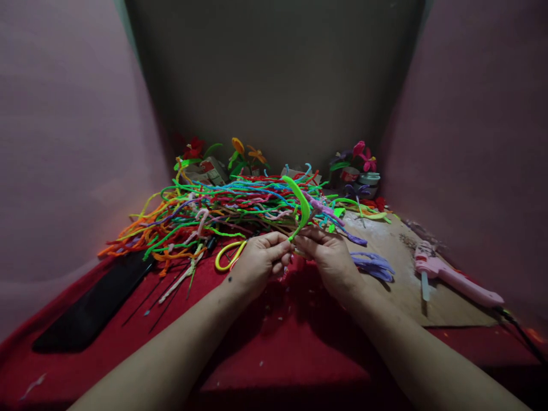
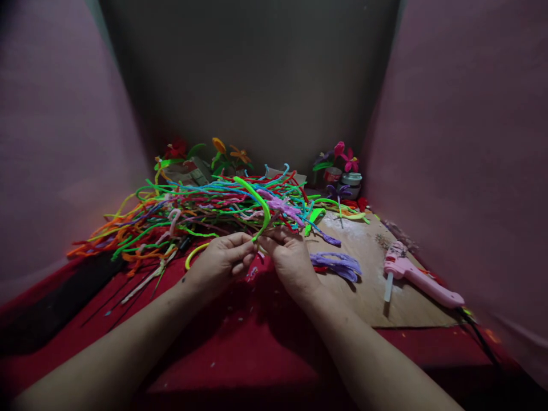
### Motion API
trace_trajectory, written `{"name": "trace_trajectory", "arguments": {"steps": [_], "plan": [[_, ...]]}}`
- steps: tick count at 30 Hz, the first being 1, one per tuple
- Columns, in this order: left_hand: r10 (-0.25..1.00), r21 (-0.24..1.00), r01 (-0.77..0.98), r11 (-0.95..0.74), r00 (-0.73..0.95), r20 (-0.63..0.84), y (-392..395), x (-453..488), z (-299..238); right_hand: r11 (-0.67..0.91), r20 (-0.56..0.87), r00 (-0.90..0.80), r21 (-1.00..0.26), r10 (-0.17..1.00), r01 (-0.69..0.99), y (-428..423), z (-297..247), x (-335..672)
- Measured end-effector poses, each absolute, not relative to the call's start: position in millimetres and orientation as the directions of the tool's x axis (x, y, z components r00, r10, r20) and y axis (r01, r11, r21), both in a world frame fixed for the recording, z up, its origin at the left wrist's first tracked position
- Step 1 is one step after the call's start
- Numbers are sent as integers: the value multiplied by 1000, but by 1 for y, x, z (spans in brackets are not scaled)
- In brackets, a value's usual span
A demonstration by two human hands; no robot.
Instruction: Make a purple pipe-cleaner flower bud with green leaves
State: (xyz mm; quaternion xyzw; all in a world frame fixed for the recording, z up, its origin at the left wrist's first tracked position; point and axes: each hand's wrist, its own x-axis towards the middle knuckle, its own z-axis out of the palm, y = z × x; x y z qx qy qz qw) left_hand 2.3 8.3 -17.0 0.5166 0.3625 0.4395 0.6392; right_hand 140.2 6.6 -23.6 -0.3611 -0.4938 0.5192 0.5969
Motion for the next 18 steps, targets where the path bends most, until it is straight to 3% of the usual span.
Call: {"name": "trace_trajectory", "arguments": {"steps": [5, 18], "plan": [[871, 937, -287, 200, 491, -36, 10, -3, -18, 196, 198, 17, -944, 980, -264, 5, -23, 140], [788, 901, -289, 324, 610, -87, 9, -9, -12, 110, 213, -248, -921, 945, -372, 7, -22, 147]]}}
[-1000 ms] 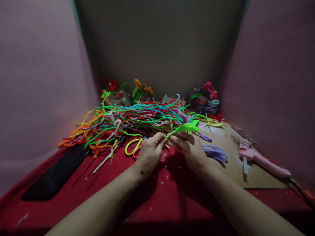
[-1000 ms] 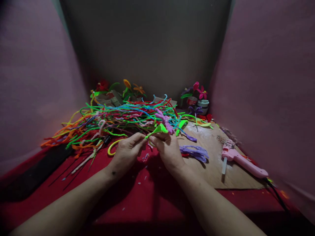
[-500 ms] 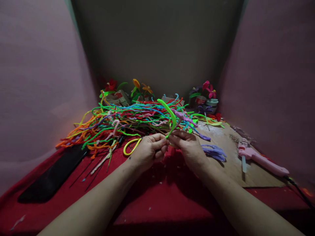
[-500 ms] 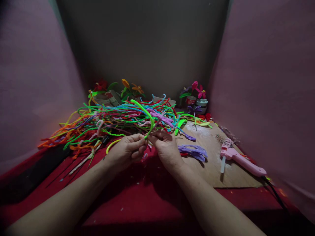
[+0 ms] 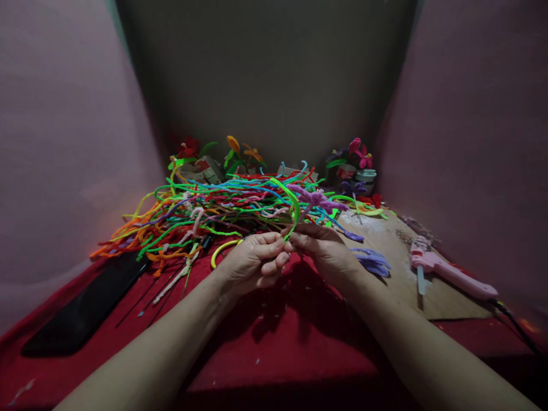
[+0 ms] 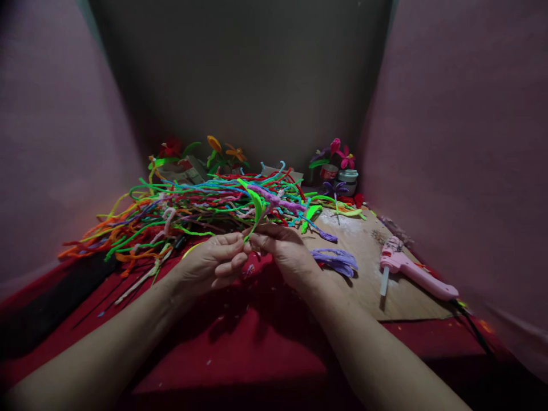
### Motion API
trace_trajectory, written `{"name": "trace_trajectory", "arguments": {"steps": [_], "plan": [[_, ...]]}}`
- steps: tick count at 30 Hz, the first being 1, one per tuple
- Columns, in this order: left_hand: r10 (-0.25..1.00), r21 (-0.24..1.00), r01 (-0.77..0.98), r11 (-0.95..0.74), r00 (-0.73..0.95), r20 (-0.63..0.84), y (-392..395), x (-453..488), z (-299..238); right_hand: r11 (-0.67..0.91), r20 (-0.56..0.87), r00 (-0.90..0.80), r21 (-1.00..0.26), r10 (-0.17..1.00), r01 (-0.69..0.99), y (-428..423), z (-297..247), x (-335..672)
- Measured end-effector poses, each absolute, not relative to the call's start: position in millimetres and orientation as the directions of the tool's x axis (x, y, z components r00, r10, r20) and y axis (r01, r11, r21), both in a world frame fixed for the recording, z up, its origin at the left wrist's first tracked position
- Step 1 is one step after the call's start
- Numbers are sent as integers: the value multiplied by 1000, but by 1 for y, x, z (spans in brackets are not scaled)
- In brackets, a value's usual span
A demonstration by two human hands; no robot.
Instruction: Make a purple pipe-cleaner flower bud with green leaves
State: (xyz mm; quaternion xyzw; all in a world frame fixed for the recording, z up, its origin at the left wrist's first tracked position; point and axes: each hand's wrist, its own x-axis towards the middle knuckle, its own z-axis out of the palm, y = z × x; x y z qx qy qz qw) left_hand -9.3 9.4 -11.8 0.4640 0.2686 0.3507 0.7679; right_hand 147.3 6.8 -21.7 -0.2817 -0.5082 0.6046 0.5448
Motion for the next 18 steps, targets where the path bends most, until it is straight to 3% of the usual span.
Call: {"name": "trace_trajectory", "arguments": {"steps": [3, 7, 9, 12, 15, 18], "plan": [[829, 955, -212, 207, 556, -56, 7, -6, -9, 106, 206, -222, -915, 953, -390, 5, -20, 147], [925, 993, 41, -115, 370, 92, 3, 2, -9, 182, 230, -107, -924, 967, -336, 6, -20, 145], [934, 920, 245, -307, 262, 242, 1, 4, -13, 210, 236, -64, -937, 970, -280, 9, -23, 145], [852, 709, 478, -519, 220, 475, 1, 4, -21, 217, 238, -67, -948, 969, -231, 11, -30, 145], [825, 641, 536, -549, 225, 519, 0, 2, -24, 223, 253, -111, -948, 961, -228, 11, -33, 145], [873, 738, 475, -480, 176, 455, 1, 2, -21, 195, 233, -164, -956, 959, -218, 7, -28, 143]]}}
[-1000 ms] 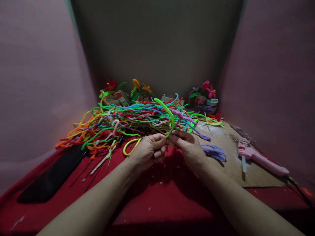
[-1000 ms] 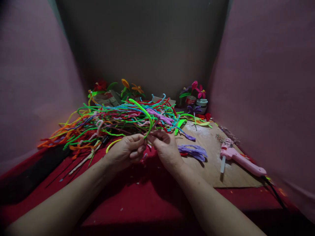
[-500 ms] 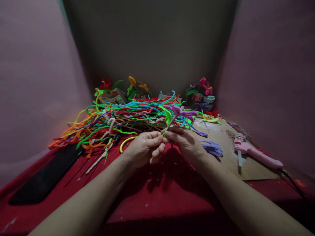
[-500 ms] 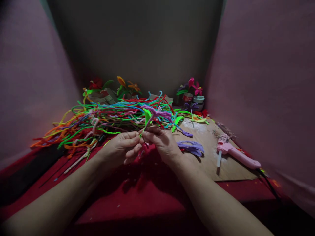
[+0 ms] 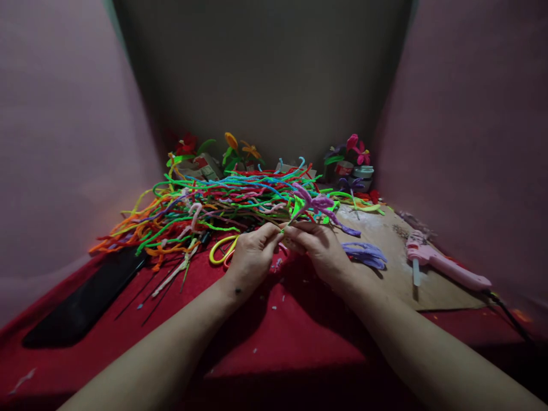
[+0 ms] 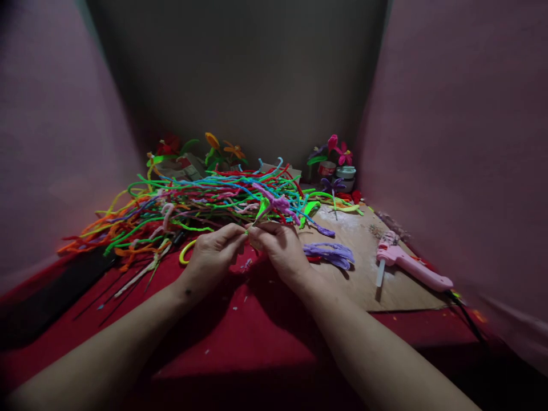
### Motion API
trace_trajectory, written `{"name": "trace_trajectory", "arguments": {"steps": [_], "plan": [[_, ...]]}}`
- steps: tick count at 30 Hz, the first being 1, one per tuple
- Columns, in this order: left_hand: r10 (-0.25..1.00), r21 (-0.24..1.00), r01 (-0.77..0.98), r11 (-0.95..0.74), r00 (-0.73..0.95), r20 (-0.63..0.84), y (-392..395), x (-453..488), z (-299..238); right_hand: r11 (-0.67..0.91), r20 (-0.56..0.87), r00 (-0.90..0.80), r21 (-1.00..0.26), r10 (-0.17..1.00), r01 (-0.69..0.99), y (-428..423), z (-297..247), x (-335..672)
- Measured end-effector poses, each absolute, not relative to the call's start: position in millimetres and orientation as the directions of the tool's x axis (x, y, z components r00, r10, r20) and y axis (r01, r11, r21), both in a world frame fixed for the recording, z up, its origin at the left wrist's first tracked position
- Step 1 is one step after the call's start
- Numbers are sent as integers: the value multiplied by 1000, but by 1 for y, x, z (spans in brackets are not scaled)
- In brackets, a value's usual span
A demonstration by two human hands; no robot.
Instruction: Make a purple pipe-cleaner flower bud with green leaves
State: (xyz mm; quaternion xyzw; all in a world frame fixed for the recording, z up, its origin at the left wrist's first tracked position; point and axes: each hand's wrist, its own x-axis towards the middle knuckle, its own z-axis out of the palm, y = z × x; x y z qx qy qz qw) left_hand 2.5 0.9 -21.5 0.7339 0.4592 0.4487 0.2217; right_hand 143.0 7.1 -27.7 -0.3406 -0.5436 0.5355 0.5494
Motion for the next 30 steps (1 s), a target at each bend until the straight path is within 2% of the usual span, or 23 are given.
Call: {"name": "trace_trajectory", "arguments": {"steps": [4, 8, 13, 16, 19, 23, 26, 28, 30], "plan": [[932, 885, 297, -360, 157, 327, 2, 5, -18, 190, 215, -190, -972, 958, -139, 3, -18, 142], [966, 962, 158, -222, 169, 195, 3, 6, -16, 243, 255, -214, -967, 943, -78, 3, -17, 144], [963, 998, -52, -41, 263, 54, 5, 4, -16, 280, 310, -197, -945, 930, -166, 7, -22, 145], [909, 972, -201, 122, 416, -29, 8, -1, -16, 227, 279, -200, -942, 939, -247, 9, -24, 146], [858, 951, -240, 196, 512, -48, 10, -6, -15, 182, 266, -226, -925, 937, -333, 10, -25, 146], [869, 982, -141, 124, 493, -39, 9, -4, -14, 183, 278, -224, -911, 934, -370, 10, -27, 146], [937, 982, 105, -156, 329, 114, 6, 2, -16, 260, 311, -130, -915, 941, -309, 11, -28, 146], [922, 865, 333, -376, 227, 314, 3, 5, -20, 305, 334, -84, -920, 939, -246, 11, -28, 146], [862, 711, 496, -498, 192, 470, 1, 6, -23, 323, 342, -79, -928, 936, -188, 11, -28, 145]]}}
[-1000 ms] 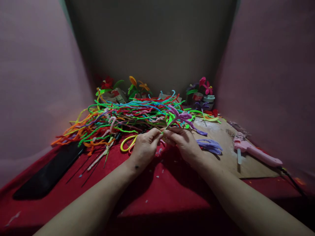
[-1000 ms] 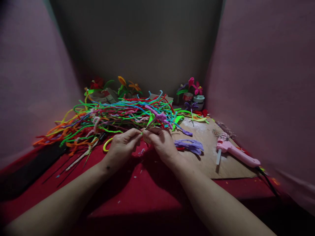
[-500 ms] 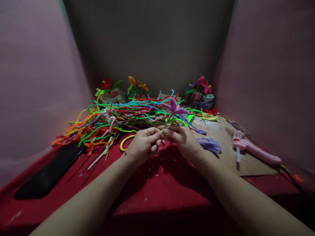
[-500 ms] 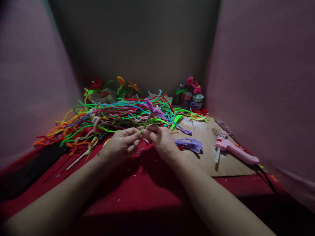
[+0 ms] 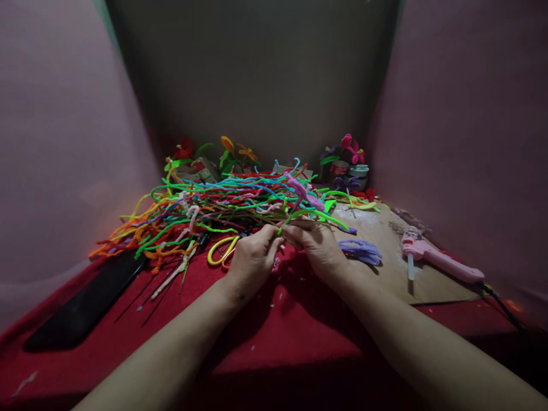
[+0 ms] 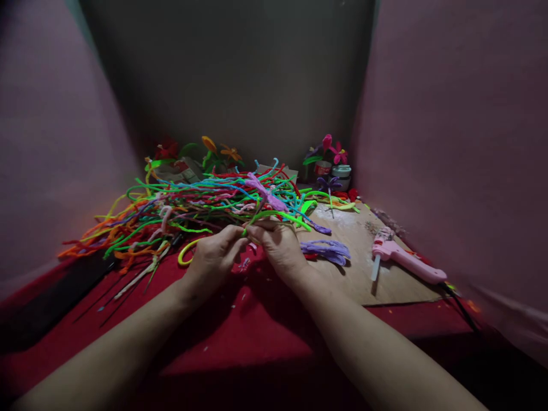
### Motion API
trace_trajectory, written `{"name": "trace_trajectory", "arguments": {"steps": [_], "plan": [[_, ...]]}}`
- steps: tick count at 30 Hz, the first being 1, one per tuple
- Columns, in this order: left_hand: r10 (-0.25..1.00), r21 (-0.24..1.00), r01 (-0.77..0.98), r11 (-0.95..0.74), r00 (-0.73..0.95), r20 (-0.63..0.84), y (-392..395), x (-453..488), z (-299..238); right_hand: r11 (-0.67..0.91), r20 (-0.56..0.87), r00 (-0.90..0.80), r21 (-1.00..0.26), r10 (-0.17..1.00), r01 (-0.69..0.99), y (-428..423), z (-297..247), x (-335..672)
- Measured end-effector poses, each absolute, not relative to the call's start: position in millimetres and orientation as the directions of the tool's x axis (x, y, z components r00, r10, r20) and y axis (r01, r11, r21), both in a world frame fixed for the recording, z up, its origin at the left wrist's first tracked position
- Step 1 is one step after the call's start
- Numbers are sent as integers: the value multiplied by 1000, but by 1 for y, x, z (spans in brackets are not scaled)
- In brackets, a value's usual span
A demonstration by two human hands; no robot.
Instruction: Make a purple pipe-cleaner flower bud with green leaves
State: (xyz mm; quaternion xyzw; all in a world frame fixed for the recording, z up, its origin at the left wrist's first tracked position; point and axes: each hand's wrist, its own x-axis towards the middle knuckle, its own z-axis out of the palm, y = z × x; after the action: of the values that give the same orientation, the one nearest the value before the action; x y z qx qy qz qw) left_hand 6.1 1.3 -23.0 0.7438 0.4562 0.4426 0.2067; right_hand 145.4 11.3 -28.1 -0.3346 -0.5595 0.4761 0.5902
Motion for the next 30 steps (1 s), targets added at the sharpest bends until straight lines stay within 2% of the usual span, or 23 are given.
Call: {"name": "trace_trajectory", "arguments": {"steps": [2, 4, 7, 12, 16, 21, 30], "plan": [[840, 663, 538, -520, 183, 511, 1, 6, -24, 320, 336, -92, -935, 937, -153, 10, -27, 145], [882, 760, 453, -466, 167, 441, 2, 6, -22, 316, 335, -125, -936, 934, -153, 8, -26, 144], [948, 920, 250, -302, 184, 261, 3, 6, -17, 324, 360, -205, -927, 910, -190, 5, -24, 144], [972, 990, 78, -117, 215, 98, 4, 5, -11, 306, 353, -280, -931, 893, -199, 5, -22, 146], [946, 995, -94, 32, 325, 0, 6, 2, -13, 293, 329, -225, -940, 917, -177, 6, -21, 146], [852, 942, -255, 218, 520, -57, 10, -4, -14, 188, 270, -195, -915, 943, -357, 9, -25, 144], [789, 886, -345, 310, 614, -37, 12, -7, -16, 145, 266, -200, -870, 943, -472, 10, -24, 145]]}}
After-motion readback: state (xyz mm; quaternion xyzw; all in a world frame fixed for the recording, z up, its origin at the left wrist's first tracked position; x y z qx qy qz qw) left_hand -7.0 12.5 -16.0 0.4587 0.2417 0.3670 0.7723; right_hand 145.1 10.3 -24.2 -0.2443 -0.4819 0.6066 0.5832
